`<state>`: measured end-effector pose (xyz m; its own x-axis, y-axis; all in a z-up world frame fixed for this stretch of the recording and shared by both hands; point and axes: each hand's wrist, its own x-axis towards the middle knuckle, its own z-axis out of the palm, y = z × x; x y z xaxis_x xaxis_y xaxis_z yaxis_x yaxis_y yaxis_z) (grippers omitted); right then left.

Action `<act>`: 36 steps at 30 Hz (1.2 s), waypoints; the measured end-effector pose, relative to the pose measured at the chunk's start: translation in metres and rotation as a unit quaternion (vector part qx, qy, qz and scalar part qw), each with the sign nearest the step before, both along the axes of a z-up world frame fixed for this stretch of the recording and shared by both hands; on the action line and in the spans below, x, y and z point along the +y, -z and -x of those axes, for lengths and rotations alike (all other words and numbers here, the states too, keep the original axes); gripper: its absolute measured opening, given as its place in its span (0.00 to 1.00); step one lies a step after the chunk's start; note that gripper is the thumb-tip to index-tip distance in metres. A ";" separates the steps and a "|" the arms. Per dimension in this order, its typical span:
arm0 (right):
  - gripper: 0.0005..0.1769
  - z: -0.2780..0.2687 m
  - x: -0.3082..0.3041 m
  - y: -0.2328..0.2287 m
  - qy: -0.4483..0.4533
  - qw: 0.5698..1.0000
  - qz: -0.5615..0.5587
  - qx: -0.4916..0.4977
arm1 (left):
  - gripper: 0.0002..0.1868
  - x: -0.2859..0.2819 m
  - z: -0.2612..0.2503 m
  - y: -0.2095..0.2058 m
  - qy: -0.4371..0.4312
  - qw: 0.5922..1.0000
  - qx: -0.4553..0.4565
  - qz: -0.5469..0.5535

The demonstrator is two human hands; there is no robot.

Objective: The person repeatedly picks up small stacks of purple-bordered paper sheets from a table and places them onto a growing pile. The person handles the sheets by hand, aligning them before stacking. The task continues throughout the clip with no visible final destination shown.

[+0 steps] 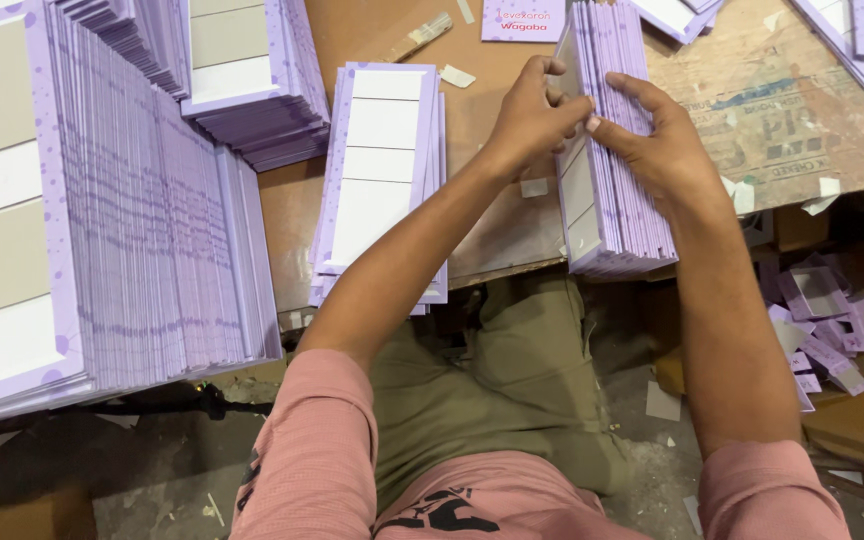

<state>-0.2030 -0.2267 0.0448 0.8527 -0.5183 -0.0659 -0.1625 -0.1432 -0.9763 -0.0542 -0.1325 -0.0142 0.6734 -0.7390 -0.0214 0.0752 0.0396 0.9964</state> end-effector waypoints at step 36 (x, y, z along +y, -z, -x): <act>0.33 -0.006 0.010 -0.004 0.021 0.997 0.073 0.018 | 0.09 -0.025 -0.034 0.022 0.101 0.946 0.303 -0.064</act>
<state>-0.1967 -0.2171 0.0486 0.8289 -0.5591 -0.0166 -0.2050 -0.2761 -0.9390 -0.0200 -0.1575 -0.0364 0.3546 -0.8165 -0.4557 0.6262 -0.1546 0.7642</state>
